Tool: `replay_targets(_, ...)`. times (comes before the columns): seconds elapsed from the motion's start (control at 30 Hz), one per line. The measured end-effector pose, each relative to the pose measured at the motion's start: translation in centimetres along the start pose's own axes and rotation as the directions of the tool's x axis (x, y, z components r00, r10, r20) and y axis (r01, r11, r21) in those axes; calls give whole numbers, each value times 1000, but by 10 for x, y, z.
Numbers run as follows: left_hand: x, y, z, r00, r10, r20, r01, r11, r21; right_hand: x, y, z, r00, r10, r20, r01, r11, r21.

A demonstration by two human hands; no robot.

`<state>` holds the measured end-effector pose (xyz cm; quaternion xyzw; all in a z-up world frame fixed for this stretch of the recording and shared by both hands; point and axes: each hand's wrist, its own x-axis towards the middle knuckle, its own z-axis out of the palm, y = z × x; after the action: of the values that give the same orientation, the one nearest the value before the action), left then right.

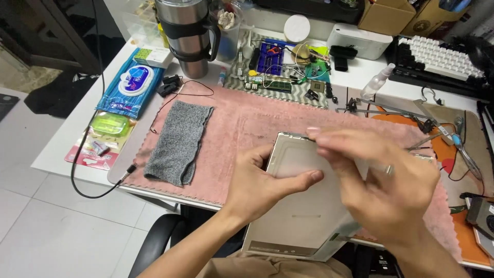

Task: The person disassembles a white computer monitor by prying off the back cover and removing the metal frame. They then separate the screen panel from the white plastic housing and remove the internal circuit board.

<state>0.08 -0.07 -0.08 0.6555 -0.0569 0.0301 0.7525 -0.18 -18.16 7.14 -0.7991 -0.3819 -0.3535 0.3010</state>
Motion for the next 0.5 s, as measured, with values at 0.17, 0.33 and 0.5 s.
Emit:
replay_targets(0.17, -5, 0, 4, 1000, -30, -6, 30, 999, 21, -19, 14, 6, 978, -198, 71, 199, 980, -9)
replay_targets(0.33, -7, 10, 3, 999, -43, 30, 43, 999, 7, -4, -8, -1, 999, -4, -45, 8, 997, 77)
replay_targets(0.5, -6, 12, 0, 995, -101, 19, 101, 995, 19, -21, 3, -33, 896, 401, -192, -355, 905, 233)
